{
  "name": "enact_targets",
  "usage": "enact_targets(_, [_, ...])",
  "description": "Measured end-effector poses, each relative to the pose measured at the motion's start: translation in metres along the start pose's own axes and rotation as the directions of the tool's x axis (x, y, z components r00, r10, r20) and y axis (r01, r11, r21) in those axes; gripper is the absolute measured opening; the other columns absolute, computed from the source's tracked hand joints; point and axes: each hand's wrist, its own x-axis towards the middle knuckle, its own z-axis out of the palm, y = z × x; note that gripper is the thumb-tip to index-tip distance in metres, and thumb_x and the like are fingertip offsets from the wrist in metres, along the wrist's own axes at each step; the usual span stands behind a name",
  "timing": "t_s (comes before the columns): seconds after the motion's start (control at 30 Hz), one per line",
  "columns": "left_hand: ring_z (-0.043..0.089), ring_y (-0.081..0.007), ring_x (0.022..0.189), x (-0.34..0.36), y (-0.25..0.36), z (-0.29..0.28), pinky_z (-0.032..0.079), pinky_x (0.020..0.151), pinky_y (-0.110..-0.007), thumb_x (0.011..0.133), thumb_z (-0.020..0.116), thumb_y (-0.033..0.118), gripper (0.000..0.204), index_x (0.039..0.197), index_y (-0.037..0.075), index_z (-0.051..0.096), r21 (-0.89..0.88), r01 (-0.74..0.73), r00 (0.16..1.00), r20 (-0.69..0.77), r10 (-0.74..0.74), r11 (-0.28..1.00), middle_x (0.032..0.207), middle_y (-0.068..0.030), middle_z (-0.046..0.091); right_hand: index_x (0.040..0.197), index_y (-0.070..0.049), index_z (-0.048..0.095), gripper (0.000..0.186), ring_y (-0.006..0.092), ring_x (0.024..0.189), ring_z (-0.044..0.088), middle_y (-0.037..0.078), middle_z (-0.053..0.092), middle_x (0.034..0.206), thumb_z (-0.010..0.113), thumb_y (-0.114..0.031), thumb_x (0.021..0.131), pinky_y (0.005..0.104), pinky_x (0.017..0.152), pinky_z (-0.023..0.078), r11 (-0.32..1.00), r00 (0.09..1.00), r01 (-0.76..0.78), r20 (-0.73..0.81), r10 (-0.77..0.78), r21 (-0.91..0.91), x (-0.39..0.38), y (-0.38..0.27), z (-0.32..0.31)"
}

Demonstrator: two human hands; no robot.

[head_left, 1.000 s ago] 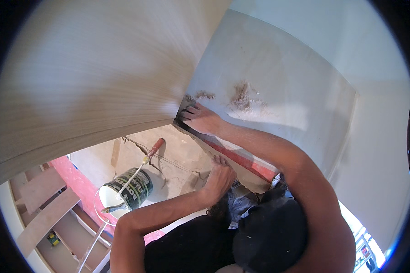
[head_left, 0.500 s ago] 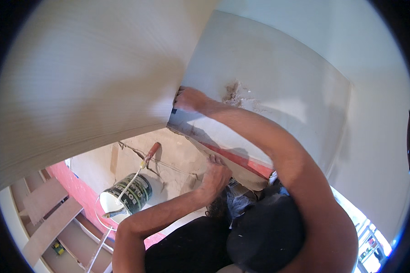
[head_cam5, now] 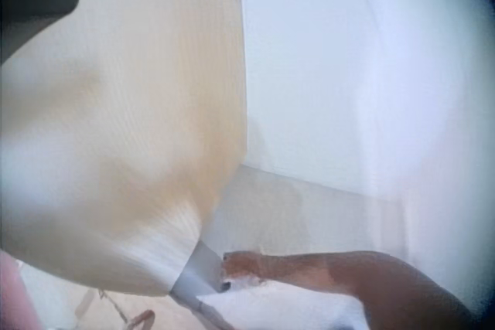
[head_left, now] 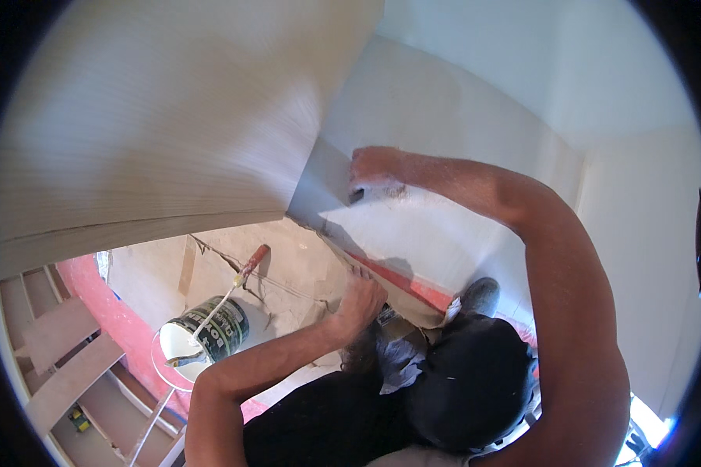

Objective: The person applies wall filler to a wall using a small yellow scraper and a larger metal trowel. They scrape and smooth the filler along the wall surface, then move to a different section near a countertop to continue applying filler.

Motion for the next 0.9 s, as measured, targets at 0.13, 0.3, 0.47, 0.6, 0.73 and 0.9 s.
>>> enact_targets(0.13, [0.065, -0.0232, 0.087, 0.016, 0.000, 0.017, 0.048, 0.070, -0.036, 0.085, 0.061, 0.018, 0.017, 0.087, 0.012, 0.076, -0.008, 0.004, 0.997, -0.071, -0.005, 1.000, 0.088, -0.0088, 0.071, 0.102, -0.016, 0.069, 0.018, 0.0278, 0.099, 0.068, 0.005, 0.070, 0.101, 0.057, -0.014, 0.088, 0.0418, 0.083, 0.056, 0.994, 0.986, -0.074, -0.142, 0.086, 0.086, -0.008, 0.014, -0.024])
enact_targets(0.3, [0.068, -0.0209, 0.074, 0.036, 0.005, 0.020, 0.048, 0.064, -0.035, 0.083, 0.063, 0.016, 0.015, 0.080, 0.014, 0.077, -0.002, 0.048, 0.989, -0.136, -0.048, 0.999, 0.078, -0.0040, 0.071, 0.117, -0.020, 0.066, 0.033, 0.0269, 0.106, 0.066, 0.006, 0.067, 0.113, 0.053, -0.008, 0.089, 0.0420, 0.091, 0.055, 0.889, 0.889, -0.457, 0.034, 0.457, 0.014, 0.035, 0.042, -0.021])
enact_targets(0.47, [0.067, -0.0203, 0.074, 0.048, 0.010, 0.047, 0.048, 0.061, -0.037, 0.081, 0.064, 0.017, 0.013, 0.078, 0.017, 0.076, -0.112, -0.027, 0.979, -0.206, 0.004, 0.993, 0.074, -0.0019, 0.070, 0.112, -0.022, 0.066, 0.031, 0.0268, 0.099, 0.066, 0.005, 0.066, 0.099, 0.058, -0.009, 0.085, 0.0429, 0.086, 0.054, 0.935, 0.940, -0.340, 0.010, 0.340, 0.100, 0.005, -0.019, 0.010])
enact_targets(0.6, [0.068, -0.0211, 0.073, 0.034, 0.008, 0.036, 0.050, 0.060, -0.041, 0.080, 0.065, 0.017, 0.013, 0.077, 0.017, 0.077, -0.078, 0.008, 0.984, -0.174, -0.022, 0.997, 0.073, -0.0010, 0.070, 0.110, -0.022, 0.066, 0.029, 0.0245, 0.100, 0.066, 0.002, 0.066, 0.103, 0.061, -0.012, 0.083, 0.0405, 0.093, 0.050, 0.972, 0.979, -0.197, 0.089, 0.186, 0.132, -0.049, -0.036, -0.005])
enact_targets(0.73, [0.071, -0.0245, 0.081, 0.032, 0.011, 0.015, 0.055, 0.067, -0.048, 0.081, 0.064, 0.017, 0.015, 0.086, 0.014, 0.079, -0.047, 0.030, 0.998, -0.053, -0.032, 0.998, 0.081, -0.0064, 0.074, 0.105, -0.019, 0.067, 0.024, 0.0247, 0.102, 0.066, 0.002, 0.069, 0.107, 0.059, -0.011, 0.084, 0.0392, 0.096, 0.048, 0.961, 0.905, -0.168, -0.352, 0.239, 0.220, -0.006, -0.025, -0.002])
enact_targets(0.9, [0.073, -0.0263, 0.084, 0.042, 0.023, 0.015, 0.058, 0.074, -0.050, 0.082, 0.064, 0.016, 0.018, 0.092, 0.013, 0.079, 0.053, 0.093, 0.995, -0.036, -0.091, 0.994, 0.089, -0.0079, 0.076, 0.091, -0.015, 0.070, 0.013, 0.0298, 0.096, 0.068, 0.007, 0.070, 0.098, 0.059, -0.012, 0.084, 0.0434, 0.080, 0.055, 0.920, 0.932, -0.310, -0.114, 0.344, 0.241, 0.093, -0.034, 0.001])
